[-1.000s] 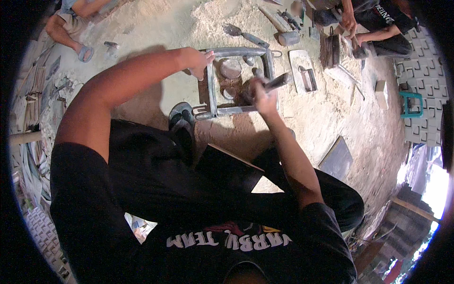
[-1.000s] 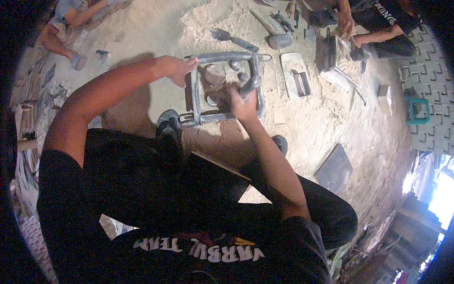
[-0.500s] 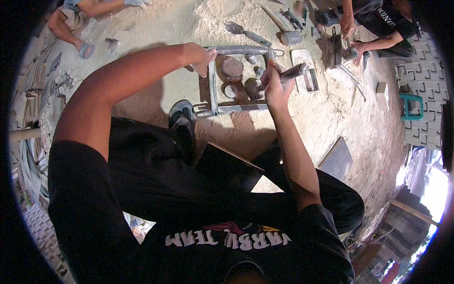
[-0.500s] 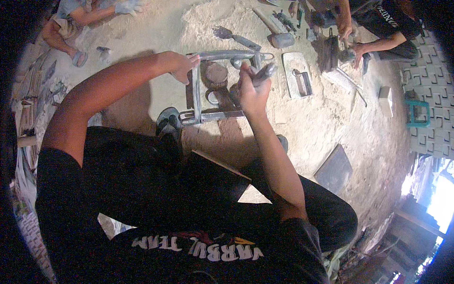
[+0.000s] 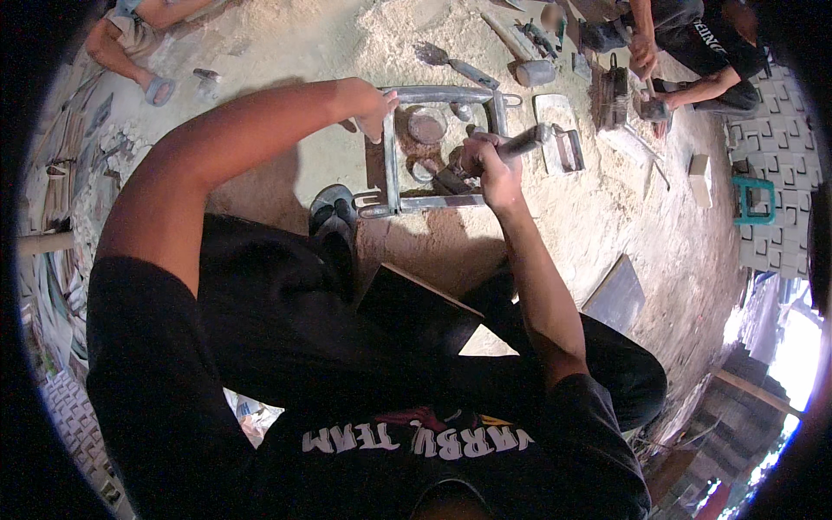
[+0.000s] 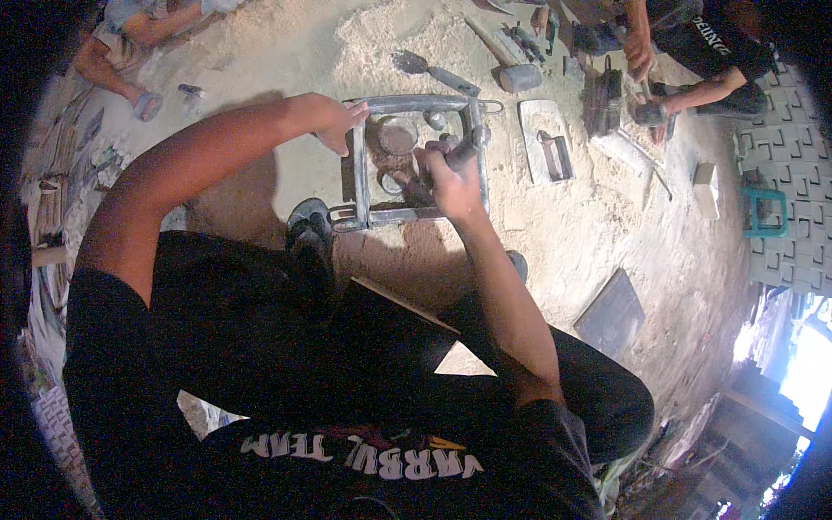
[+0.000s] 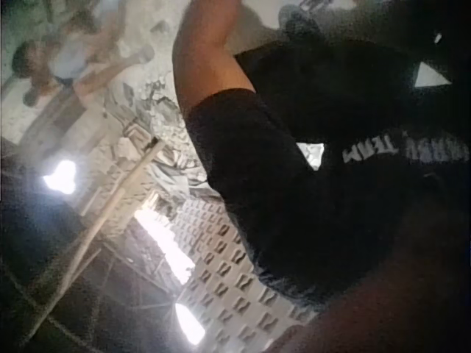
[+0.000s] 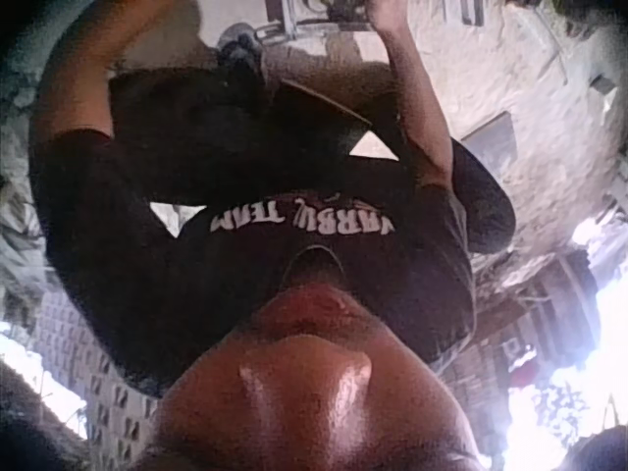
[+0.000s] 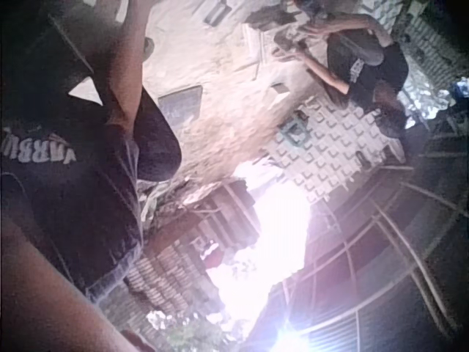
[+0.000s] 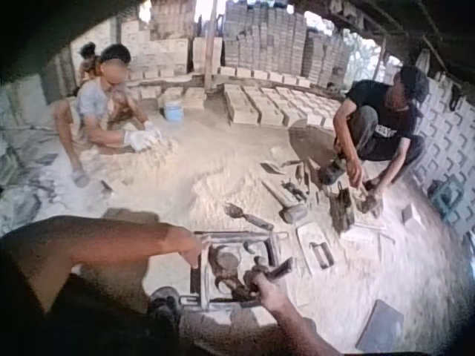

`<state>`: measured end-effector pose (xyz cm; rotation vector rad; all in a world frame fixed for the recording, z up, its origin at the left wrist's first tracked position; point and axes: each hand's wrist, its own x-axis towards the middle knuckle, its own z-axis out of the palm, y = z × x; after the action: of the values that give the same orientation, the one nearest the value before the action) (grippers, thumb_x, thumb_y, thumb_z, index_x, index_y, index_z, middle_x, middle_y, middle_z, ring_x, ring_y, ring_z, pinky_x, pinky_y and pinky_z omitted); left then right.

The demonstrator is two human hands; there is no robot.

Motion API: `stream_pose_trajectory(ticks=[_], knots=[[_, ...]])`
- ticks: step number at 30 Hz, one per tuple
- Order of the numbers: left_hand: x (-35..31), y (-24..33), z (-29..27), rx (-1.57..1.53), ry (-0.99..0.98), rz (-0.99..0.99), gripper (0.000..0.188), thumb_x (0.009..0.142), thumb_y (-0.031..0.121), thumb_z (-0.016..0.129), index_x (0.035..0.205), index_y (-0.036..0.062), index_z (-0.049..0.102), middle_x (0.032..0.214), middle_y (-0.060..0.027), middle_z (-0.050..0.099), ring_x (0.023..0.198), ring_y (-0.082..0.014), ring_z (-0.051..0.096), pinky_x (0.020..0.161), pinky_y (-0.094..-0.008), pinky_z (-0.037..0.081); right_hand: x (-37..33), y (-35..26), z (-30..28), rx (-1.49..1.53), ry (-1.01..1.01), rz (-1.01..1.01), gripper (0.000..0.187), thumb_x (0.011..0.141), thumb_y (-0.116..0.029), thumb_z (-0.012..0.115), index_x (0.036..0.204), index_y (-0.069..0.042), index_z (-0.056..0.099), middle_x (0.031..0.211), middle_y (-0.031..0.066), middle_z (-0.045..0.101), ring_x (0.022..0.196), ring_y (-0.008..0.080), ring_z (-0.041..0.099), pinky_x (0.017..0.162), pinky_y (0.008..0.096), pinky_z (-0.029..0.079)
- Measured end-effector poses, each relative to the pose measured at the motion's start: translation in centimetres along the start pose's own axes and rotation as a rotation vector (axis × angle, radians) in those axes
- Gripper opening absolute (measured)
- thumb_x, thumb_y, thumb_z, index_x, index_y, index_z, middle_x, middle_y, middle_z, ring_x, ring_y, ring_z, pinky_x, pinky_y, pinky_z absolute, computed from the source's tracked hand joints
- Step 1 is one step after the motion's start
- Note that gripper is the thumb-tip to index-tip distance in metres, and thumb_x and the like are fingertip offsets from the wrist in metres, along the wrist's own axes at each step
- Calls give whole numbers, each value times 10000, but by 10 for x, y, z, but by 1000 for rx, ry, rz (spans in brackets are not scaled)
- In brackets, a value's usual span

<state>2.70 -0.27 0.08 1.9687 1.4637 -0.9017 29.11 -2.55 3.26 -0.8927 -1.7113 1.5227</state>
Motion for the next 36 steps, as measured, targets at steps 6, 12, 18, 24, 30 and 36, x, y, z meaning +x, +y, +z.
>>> stream_pose_trajectory(ticks=[6, 12, 18, 24, 30, 36], knots=[[-6, 8, -13, 57, 12, -1, 1051, 737, 418, 653, 1457, 14, 2, 1532, -160, -49, 1397, -303, 172, 1091, -406, 290, 0, -3, -6, -14, -88, -18, 190, 771, -161, 523, 693, 10, 549, 655, 49, 514, 584, 135, 469, 541, 291, 368], [3, 4, -8, 58, -5, 1, 1056, 739, 429, 640, 1452, 4, -12, 1531, -165, -57, 1395, -315, 173, 1097, -403, 279, 0, 6, 5, -176, -287, -113, 225, 749, -212, 533, 671, -1, 527, 634, 63, 515, 605, 136, 471, 590, 295, 386], [6, 1, -3, 83, 5, -34, 1078, 725, 428, 640, 1450, 4, -37, 1535, -140, -65, 1381, -307, 217, 1092, -407, 290, 5, -32, 22, -183, -326, -112, 269, 760, -239, 556, 720, 22, 606, 618, 101, 550, 612, 159, 514, 569, 315, 410], [4, -13, 14, -1, 41, 7, 1098, 705, 356, 683, 1454, 21, -47, 1538, -127, -62, 1351, -329, 280, 1056, -404, 344, 7, -43, 33, -125, -318, 55, 292, 768, -218, 553, 734, 67, 605, 647, 118, 591, 621, 165, 544, 583, 305, 434], [6, 2, 4, 14, 31, 1, 1100, 703, 377, 669, 1452, 14, -50, 1537, -140, -51, 1372, -327, 234, 1061, -401, 336, -10, -13, 35, -139, -310, 21, 247, 805, -179, 571, 886, 49, 617, 752, 95, 600, 721, 166, 565, 649, 306, 460], [20, -16, 14, -96, 2, 42, 1101, 683, 372, 644, 1448, 2, -57, 1531, -164, -72, 1395, -341, 153, 1104, -401, 260, -9, -33, 71, -127, -378, 50, 178, 767, -168, 574, 749, 9, 574, 564, 54, 498, 545, 127, 479, 513, 319, 408]])
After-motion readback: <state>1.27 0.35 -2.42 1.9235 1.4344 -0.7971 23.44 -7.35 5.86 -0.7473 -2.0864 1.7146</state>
